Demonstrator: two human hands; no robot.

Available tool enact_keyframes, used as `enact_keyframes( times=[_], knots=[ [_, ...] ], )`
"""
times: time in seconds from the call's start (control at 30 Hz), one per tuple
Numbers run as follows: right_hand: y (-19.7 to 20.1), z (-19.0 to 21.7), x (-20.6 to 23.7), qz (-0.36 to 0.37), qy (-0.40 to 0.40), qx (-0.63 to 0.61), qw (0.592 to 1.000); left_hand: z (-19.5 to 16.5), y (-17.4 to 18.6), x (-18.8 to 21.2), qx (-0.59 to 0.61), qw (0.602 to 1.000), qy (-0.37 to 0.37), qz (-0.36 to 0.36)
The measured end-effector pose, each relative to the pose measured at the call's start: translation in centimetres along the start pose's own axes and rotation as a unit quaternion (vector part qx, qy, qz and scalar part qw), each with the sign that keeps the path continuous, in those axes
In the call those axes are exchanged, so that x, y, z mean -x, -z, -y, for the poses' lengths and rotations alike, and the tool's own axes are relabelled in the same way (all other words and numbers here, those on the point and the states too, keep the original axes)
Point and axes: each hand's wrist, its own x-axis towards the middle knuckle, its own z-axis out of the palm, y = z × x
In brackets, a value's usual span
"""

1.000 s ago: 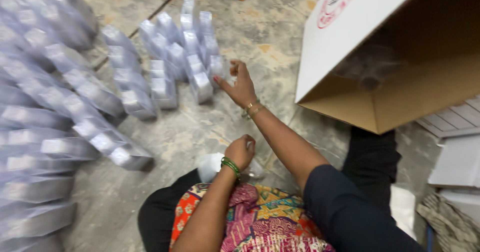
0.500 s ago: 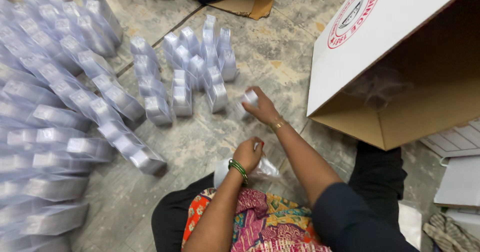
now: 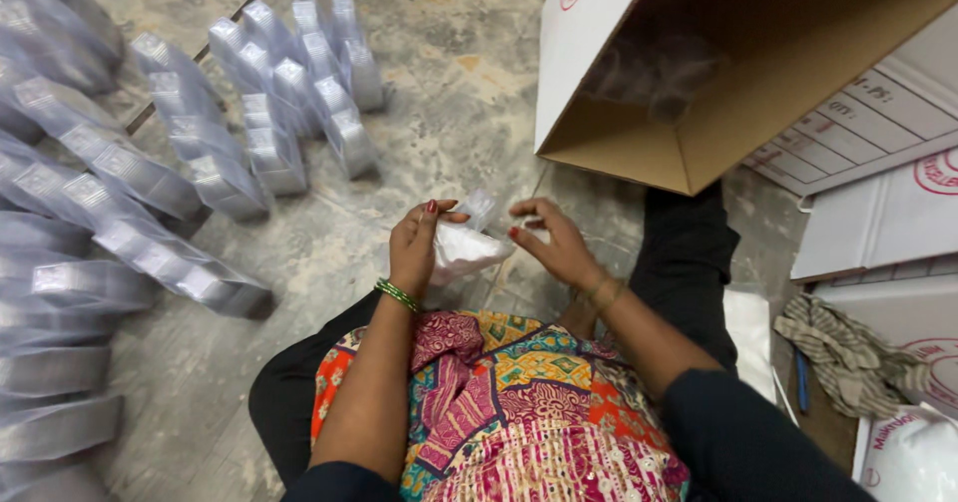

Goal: The person sits on the floor and places small white boxes one at a time into clear plastic bags, then puts the bagged boxes into a large cardboard box beside them. They repeat this bagging cycle continuously, taking boxes from the pile on the floor.

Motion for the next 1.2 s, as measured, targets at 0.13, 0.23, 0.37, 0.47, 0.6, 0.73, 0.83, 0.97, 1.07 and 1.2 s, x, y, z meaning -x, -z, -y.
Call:
enact_keyframes(
  times=[0.13, 0.23, 0.37, 0.47, 0.6, 0.73, 0.83, 0.97, 1.07, 1.2],
  knots=[
    [-2.7, 0.9, 1.8, -0.011, -0.032, -0.053, 0.998, 0.3, -1.9, 0.5, 0.03, 0.999, -0.029, 0.01],
    [-4.4, 0.5, 1.2, -0.035, -0.063, -0.086, 0.994, -0.1, -2.5, 0.9, -0.031, 0.997, -0.071, 0.007],
    [-5.4, -0.5, 0.2, -0.057, -0.042, -0.204, 0.976, -0.8, -2.2, 1.9, 0.021, 1.0, -0.011, 0.004],
    [-6.0, -1.3, 0.1, -0.08, -0.06, -0.233, 0.967, -0.8, -1.8, 1.9, 0.003, 0.999, 0.053, 0.013],
    [-6.4, -1.7, 0.3, -0.117, -0.045, -0.174, 0.977, 0.6, -1.4, 1.2, 0.075, 0.992, 0.101, 0.013],
    [-6.2, -0.6, 0.0, -0.113, -0.062, -0.265, 0.956, 2.3, -0.6, 0.8, 0.1, 0.988, 0.114, 0.013],
    [-6.1, 0.4, -0.2, -0.115, -0.065, -0.333, 0.934, 3.1, 0.0, 0.8, 0.083, 0.989, 0.126, 0.01],
    [-6.0, 0.1, -0.1, -0.108, -0.078, -0.376, 0.917, 3.8, 0.0, 0.8, 0.04, 0.99, 0.136, 0.021],
    [-5.9, -0.9, 0.1, -0.069, -0.089, -0.393, 0.913, 3.9, 0.0, 0.8, 0.047, 0.988, 0.149, 0.006],
    [-5.3, -1.1, 0.4, -0.036, -0.105, -0.468, 0.877, 3.8, 0.4, 0.8, 0.067, 0.982, 0.174, 0.026]
  ],
)
